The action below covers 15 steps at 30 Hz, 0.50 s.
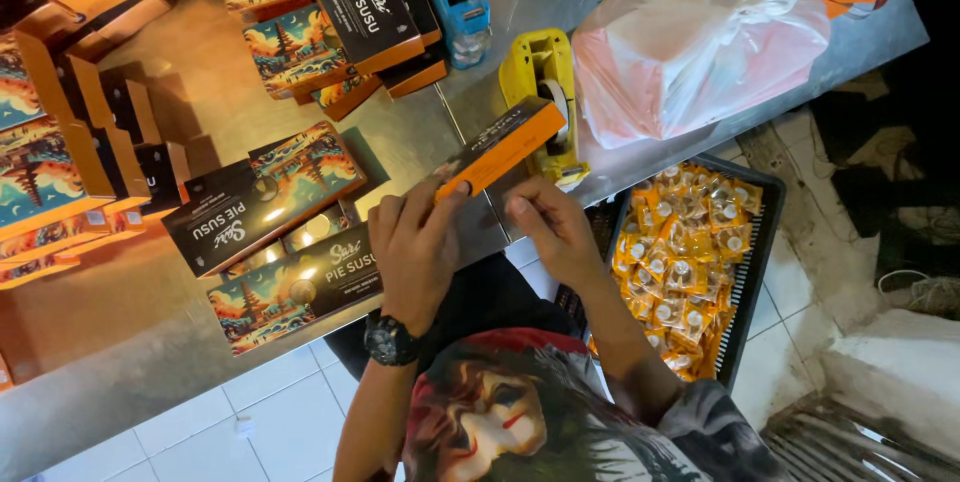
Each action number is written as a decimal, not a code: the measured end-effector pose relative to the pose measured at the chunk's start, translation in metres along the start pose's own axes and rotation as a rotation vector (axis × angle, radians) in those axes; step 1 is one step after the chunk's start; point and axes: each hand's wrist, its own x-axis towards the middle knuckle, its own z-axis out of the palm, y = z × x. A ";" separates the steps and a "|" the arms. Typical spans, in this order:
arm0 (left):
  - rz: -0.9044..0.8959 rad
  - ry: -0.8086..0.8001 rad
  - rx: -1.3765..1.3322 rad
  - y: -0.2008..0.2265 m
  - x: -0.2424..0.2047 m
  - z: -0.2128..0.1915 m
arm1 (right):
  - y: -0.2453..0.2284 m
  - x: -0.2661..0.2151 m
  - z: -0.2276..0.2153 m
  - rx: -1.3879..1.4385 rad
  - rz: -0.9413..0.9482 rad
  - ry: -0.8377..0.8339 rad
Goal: The person repeatedly picks up small orange boxes labeled 'Pie Susu', places them on a metal table, and seals them using a yellow tape dispenser. Sealed boxes are stacked on the table. A tray of individually wrapped items sits nearby.
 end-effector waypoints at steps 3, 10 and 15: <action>-0.081 -0.024 -0.014 0.006 0.004 0.012 | 0.004 0.009 0.005 -0.068 0.058 -0.028; -0.168 0.010 -0.003 0.005 -0.002 0.011 | 0.011 0.017 0.021 -0.128 0.109 -0.032; -0.127 -0.076 0.047 -0.016 -0.003 0.021 | 0.012 0.027 0.024 -0.172 0.106 -0.082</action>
